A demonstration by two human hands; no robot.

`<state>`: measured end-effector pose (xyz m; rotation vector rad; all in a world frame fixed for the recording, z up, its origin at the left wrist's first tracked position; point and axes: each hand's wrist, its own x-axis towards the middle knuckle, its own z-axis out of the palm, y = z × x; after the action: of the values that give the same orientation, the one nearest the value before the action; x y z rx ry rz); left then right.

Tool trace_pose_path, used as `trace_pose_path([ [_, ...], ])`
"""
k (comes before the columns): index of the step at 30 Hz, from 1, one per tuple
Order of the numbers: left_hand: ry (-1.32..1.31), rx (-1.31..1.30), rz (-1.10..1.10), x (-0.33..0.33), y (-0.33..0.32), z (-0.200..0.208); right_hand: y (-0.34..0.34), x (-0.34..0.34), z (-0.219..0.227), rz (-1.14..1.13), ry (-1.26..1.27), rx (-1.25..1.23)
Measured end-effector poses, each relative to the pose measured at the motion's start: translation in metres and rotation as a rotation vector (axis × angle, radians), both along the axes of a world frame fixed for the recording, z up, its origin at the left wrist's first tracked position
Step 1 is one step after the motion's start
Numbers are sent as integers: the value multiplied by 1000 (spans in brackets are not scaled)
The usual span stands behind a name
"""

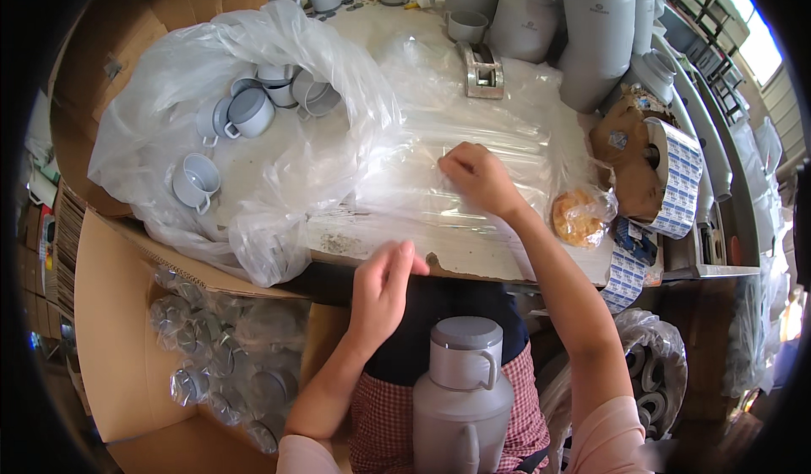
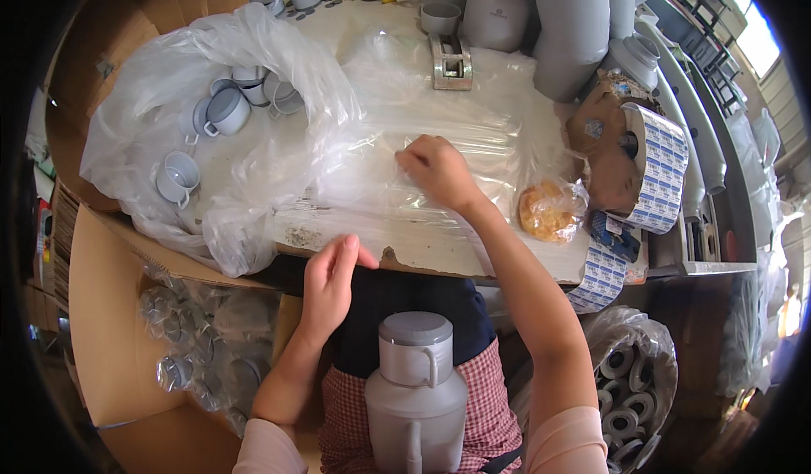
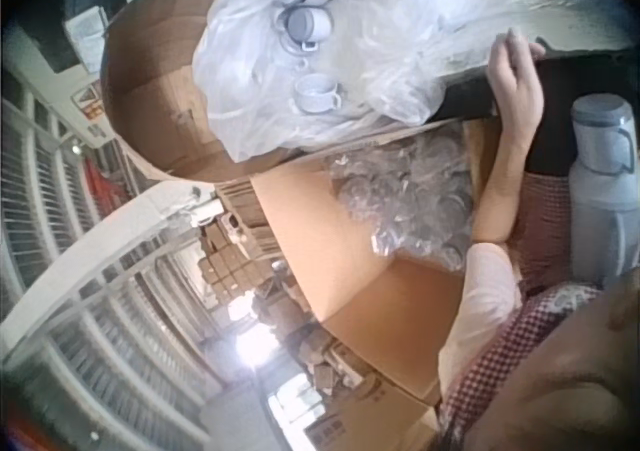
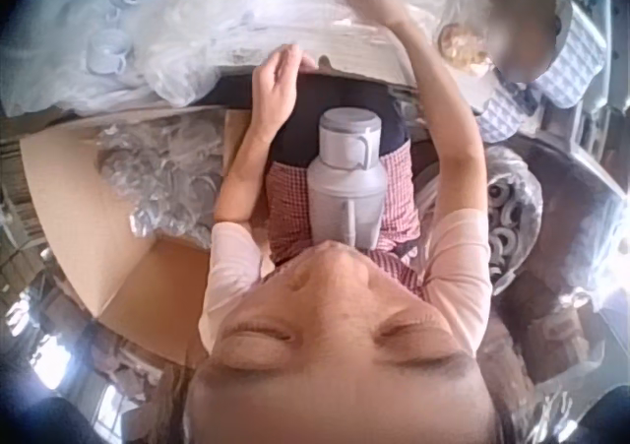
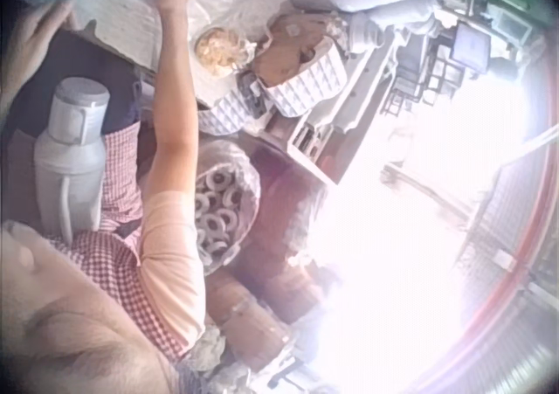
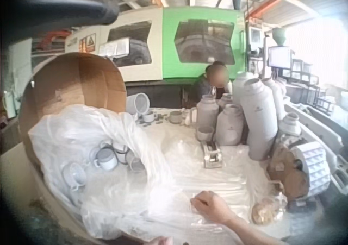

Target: The person assembles gray plastic pitchers by attaching lids and applying labels. They handle each pitcher one at a time, place lids on, affix labels, and then wrap the finished units in plastic bags before placing them into a cardboard box.

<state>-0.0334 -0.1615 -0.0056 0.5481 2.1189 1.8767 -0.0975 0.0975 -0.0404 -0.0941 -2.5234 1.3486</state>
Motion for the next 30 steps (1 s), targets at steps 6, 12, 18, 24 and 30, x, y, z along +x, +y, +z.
trace_pose_path([
  [6,-415,392,29,-40,66,-15,-1,4,16,-158,-12,-501],
  [12,-698,612,84,-68,117,-28,-21,9,21,-242,566,200],
  [18,-632,730,-82,-53,105,-26,-18,18,16,-177,518,145],
  [24,-612,613,82,-58,111,-20,-37,20,22,-273,320,-187],
  [30,-775,1190,-562,-33,46,-13,24,81,60,-130,-32,-1862],
])
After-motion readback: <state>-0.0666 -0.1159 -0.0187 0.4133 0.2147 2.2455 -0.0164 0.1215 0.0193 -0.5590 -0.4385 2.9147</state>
